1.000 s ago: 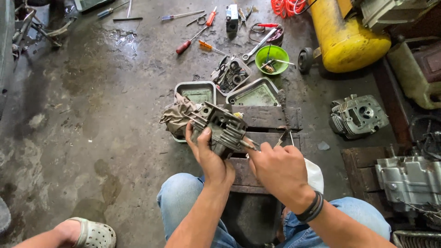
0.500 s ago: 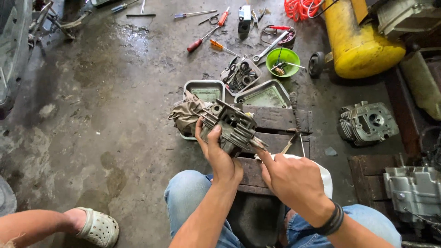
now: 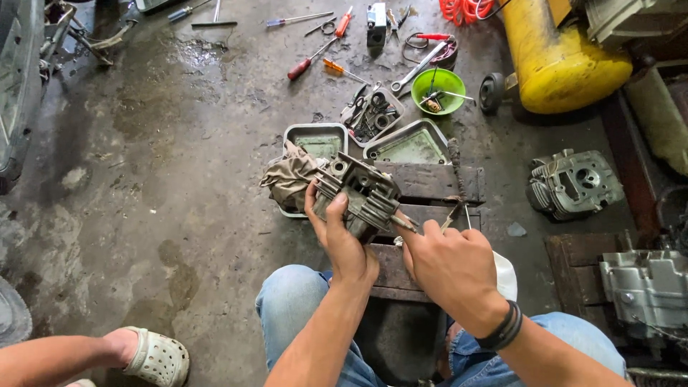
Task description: The person holds a metal engine cylinder head and uses a small metal rod to scrape or clean the internal surfaces. The person rotates the part to access different areas while seated on the floor.
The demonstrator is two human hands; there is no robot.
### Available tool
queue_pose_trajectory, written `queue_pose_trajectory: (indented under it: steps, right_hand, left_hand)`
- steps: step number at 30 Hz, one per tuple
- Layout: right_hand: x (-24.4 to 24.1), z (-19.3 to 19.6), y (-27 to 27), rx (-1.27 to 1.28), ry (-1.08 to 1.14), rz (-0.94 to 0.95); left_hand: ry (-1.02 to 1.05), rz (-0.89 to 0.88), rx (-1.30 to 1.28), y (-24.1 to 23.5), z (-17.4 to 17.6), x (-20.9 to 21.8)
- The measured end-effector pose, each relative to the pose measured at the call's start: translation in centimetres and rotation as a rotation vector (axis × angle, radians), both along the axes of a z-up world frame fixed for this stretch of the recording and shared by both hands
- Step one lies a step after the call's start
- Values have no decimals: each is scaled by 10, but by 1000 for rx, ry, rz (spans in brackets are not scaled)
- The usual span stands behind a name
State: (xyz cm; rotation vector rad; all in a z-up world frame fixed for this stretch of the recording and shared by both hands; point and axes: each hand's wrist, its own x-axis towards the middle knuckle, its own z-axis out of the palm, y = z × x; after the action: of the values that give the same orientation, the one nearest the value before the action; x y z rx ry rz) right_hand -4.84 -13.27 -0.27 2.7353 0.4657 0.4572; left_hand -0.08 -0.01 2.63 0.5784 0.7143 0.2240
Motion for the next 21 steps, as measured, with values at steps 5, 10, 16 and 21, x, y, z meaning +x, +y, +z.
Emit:
queue_pose_trajectory:
  steps: [5,10,16,21]
  right_hand:
    - [-8,6,-1,-11,65,35]
    - [-4,11,-6,33,195,24]
    - [-4,8,-12,159,451,-36]
    - [5,32,-14,554,985,-125]
  left_hand:
    - [20,-9,-9,-1,2,1]
    - [4,-48,1,-3,-8,1]
    - [19,-62,2,-1,-8,-1]
    - [-9,-75,-9,0,-4,0]
